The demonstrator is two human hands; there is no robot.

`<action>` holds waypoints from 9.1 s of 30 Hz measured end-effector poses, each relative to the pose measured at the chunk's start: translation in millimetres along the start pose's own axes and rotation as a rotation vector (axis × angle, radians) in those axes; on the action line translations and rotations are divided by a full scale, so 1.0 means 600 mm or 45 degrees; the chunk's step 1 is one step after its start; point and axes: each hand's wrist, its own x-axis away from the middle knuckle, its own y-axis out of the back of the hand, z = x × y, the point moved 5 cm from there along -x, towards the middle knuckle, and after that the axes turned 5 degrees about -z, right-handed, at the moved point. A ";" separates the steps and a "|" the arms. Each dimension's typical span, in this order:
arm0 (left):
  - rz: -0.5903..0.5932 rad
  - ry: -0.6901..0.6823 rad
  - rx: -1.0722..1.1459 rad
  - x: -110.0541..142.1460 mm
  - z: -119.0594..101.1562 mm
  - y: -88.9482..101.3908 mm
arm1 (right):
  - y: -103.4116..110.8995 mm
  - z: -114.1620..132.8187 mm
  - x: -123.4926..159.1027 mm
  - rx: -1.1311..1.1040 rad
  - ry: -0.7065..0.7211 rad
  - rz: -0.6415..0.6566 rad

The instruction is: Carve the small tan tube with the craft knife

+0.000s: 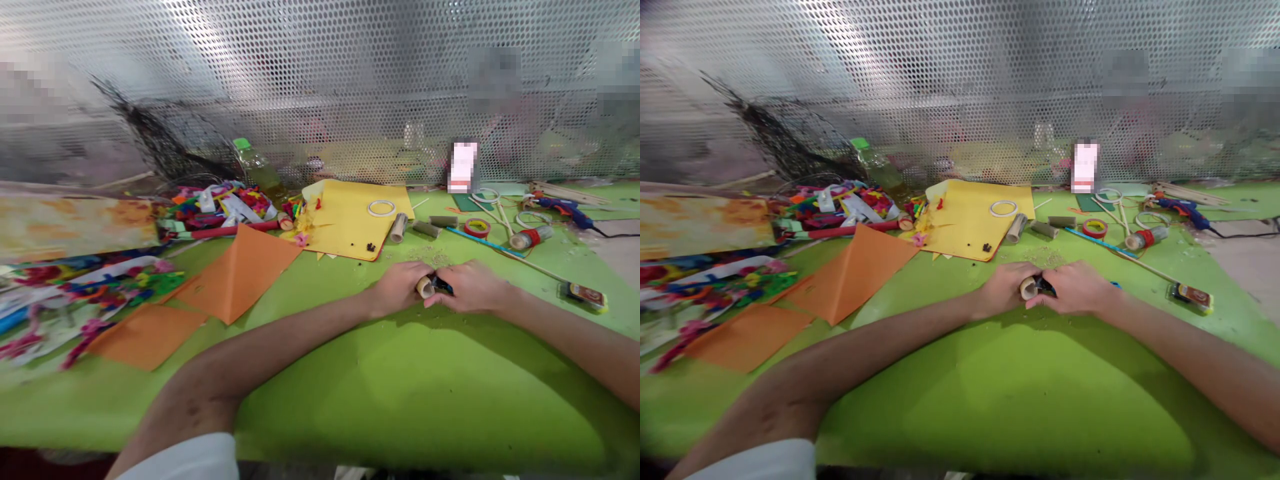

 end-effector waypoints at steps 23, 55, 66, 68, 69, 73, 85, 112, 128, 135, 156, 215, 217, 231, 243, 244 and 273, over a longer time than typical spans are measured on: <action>0.018 -0.040 -0.026 0.001 0.003 -0.007 | 0.014 0.005 0.005 0.010 0.080 -0.064; 0.009 -0.056 0.030 -0.002 0.002 -0.005 | 0.016 0.010 0.006 0.074 0.037 -0.056; -0.022 -0.014 0.010 -0.001 -0.002 0.004 | 0.009 0.007 0.002 0.029 -0.026 0.062; -0.029 -0.003 0.008 0.000 0.000 0.003 | 0.008 0.006 0.002 0.001 -0.025 0.084; -0.028 0.000 0.007 0.000 0.000 0.003 | 0.007 0.005 0.001 -0.011 -0.023 0.089; -0.014 -0.008 -0.010 0.000 0.000 0.002 | 0.009 0.004 0.002 -0.023 -0.017 0.086; 0.005 -0.032 -0.003 0.001 0.002 -0.004 | 0.020 0.013 0.007 -0.002 0.042 0.004; 0.061 0.015 -0.098 -0.001 0.001 -0.001 | 0.020 0.013 0.007 -0.015 0.044 -0.010; 0.013 -0.014 -0.032 -0.001 -0.004 0.004 | 0.014 0.013 0.004 0.028 0.020 0.071; 0.015 0.004 -0.033 -0.001 -0.004 0.004 | 0.016 0.012 0.003 0.014 0.000 0.106; 0.039 0.012 -0.069 -0.002 0.000 0.001 | 0.022 0.020 0.009 -0.047 0.043 -0.004; -0.046 -0.081 0.137 -0.002 -0.003 -0.002 | 0.023 0.007 0.005 0.068 0.053 -0.029; -0.045 -0.064 0.129 0.000 -0.003 -0.002 | 0.025 0.007 0.006 0.067 0.052 -0.028; 0.048 0.011 -0.130 -0.003 -0.006 0.002 | 0.028 0.017 0.008 0.048 0.011 0.006; 0.165 0.070 -0.254 -0.002 -0.004 -0.001 | 0.033 0.016 0.009 0.043 0.018 -0.018; 0.168 0.070 -0.261 -0.002 -0.005 0.000 | 0.032 0.016 0.009 0.043 0.025 -0.022; 0.239 0.172 -0.227 -0.004 -0.003 -0.002 | 0.031 0.016 0.011 0.003 0.099 0.003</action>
